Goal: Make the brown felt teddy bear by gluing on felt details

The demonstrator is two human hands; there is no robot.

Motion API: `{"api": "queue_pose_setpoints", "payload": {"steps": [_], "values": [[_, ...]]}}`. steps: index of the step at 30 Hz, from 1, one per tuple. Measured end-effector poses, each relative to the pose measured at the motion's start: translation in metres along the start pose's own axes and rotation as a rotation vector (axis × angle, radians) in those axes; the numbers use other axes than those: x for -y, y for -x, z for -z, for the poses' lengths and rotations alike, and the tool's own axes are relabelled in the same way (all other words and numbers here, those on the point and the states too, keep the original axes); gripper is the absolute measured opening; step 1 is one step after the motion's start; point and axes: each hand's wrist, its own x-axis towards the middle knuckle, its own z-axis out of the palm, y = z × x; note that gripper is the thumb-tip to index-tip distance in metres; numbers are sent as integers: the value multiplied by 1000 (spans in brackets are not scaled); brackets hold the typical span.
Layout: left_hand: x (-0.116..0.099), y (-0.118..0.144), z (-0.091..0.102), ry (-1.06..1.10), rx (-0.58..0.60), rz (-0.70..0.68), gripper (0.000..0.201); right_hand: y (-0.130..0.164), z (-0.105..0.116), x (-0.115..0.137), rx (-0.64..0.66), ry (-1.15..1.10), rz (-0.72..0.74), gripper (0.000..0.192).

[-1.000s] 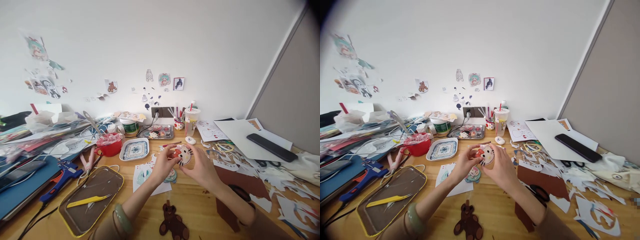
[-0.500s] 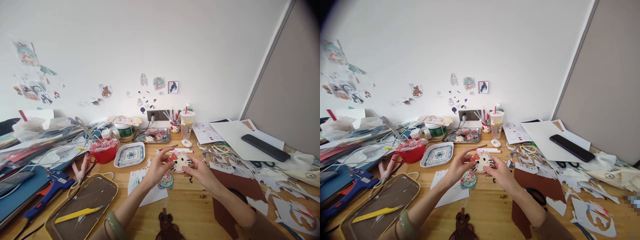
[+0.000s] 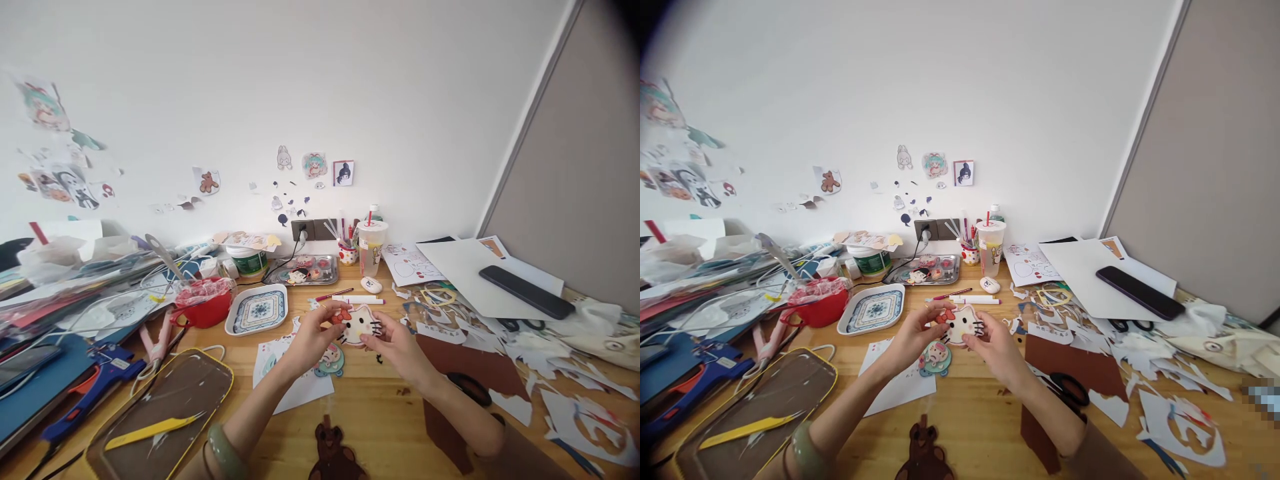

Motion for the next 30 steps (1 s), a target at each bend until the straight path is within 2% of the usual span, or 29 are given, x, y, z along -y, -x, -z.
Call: {"api": "queue_pose_setpoints", "payload": {"steps": [6,11,15,17,20,23,26,30], "values": [[-2,0,3,21,-171,-34,29,0,-2,-4,-75,220,84,28],[-3,1,0,52,-290,61,28,6,1,-3,-224,509,228,22],[-5,4,-8,170,-190,180,33,13,10,3,-274,667,382,25],[-5,5,-11,245,-136,210,38,15,13,5,-260,700,419,26],[-2,5,-10,328,-118,212,45,14,15,6,-221,683,435,28],[2,3,-3,372,-124,199,46,8,14,3,-216,589,380,36],[4,1,5,390,-128,177,44,1,15,2,-215,424,210,44],[4,0,11,393,-103,166,44,-3,16,9,-54,166,-12,35]]}}
